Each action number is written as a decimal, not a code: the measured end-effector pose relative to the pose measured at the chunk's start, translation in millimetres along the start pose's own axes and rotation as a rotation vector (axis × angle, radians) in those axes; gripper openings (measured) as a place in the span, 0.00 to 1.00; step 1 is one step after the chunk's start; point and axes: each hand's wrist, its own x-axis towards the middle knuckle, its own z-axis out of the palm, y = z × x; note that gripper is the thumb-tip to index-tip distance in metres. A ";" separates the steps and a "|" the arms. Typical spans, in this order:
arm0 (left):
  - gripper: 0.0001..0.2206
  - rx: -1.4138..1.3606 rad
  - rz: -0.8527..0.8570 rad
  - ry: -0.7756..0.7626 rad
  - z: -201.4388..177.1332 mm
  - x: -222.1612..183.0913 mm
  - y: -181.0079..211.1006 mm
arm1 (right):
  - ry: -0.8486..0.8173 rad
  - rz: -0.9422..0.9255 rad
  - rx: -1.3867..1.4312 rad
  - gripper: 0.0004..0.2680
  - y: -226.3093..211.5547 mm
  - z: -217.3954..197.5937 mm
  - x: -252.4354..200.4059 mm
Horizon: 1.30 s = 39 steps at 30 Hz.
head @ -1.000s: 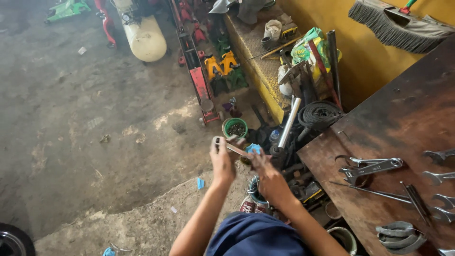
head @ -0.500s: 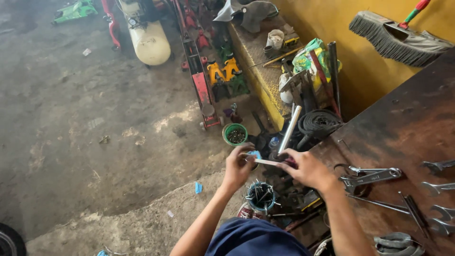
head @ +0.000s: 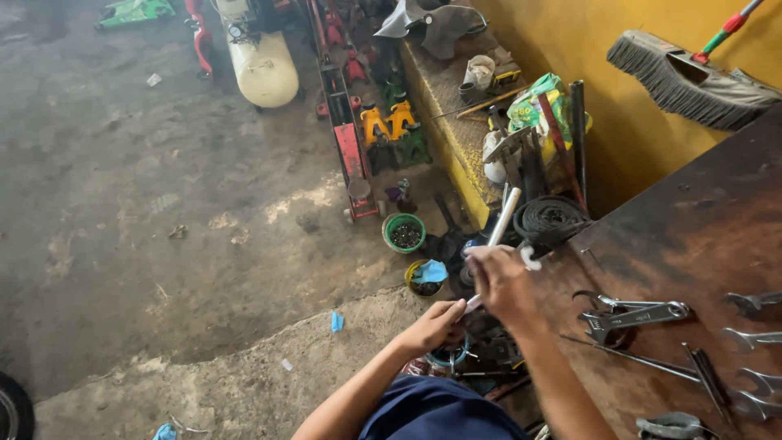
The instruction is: Cleaning and inspecting various metal mechanical components with a cloth and organizing tools.
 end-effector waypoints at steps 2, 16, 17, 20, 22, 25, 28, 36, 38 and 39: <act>0.17 -0.265 -0.118 -0.036 2.6 -1.7 8.1 | 0.075 -0.134 0.024 0.07 -1.7 13.8 -8.7; 0.19 -0.363 -0.145 -0.078 3.9 -1.3 29.2 | 0.131 -0.211 -0.139 0.05 27.0 8.4 0.1; 0.19 -0.362 -0.144 -0.079 2.3 0.8 27.2 | 0.133 -0.211 -0.140 0.05 28.2 16.5 -5.6; 0.19 -0.378 -0.127 -0.046 0.6 4.0 14.4 | 0.106 -0.286 0.019 0.05 26.1 30.4 -20.1; 0.17 -0.380 -0.122 0.012 -2.0 7.4 2.1 | 0.028 -0.449 0.106 0.04 18.1 28.0 -17.6; 0.17 -0.253 -0.117 0.092 3.9 4.0 13.6 | 0.051 -0.407 -0.049 0.05 -12.4 -1.0 -1.3; 0.17 -0.141 -0.079 0.111 3.8 -0.4 26.5 | 0.179 -0.275 -0.121 0.05 18.2 15.7 4.1; 0.17 -0.160 -0.036 0.157 3.1 5.3 29.7 | 0.222 -0.116 0.174 0.04 -0.8 28.6 2.0; 0.17 -0.191 -0.027 0.181 -5.3 11.4 18.1 | 0.154 -0.077 0.245 0.04 -4.0 35.5 -4.8; 0.19 -0.244 -0.008 0.192 -11.7 15.1 7.8 | 0.091 -0.108 0.234 0.06 -5.5 36.3 -7.6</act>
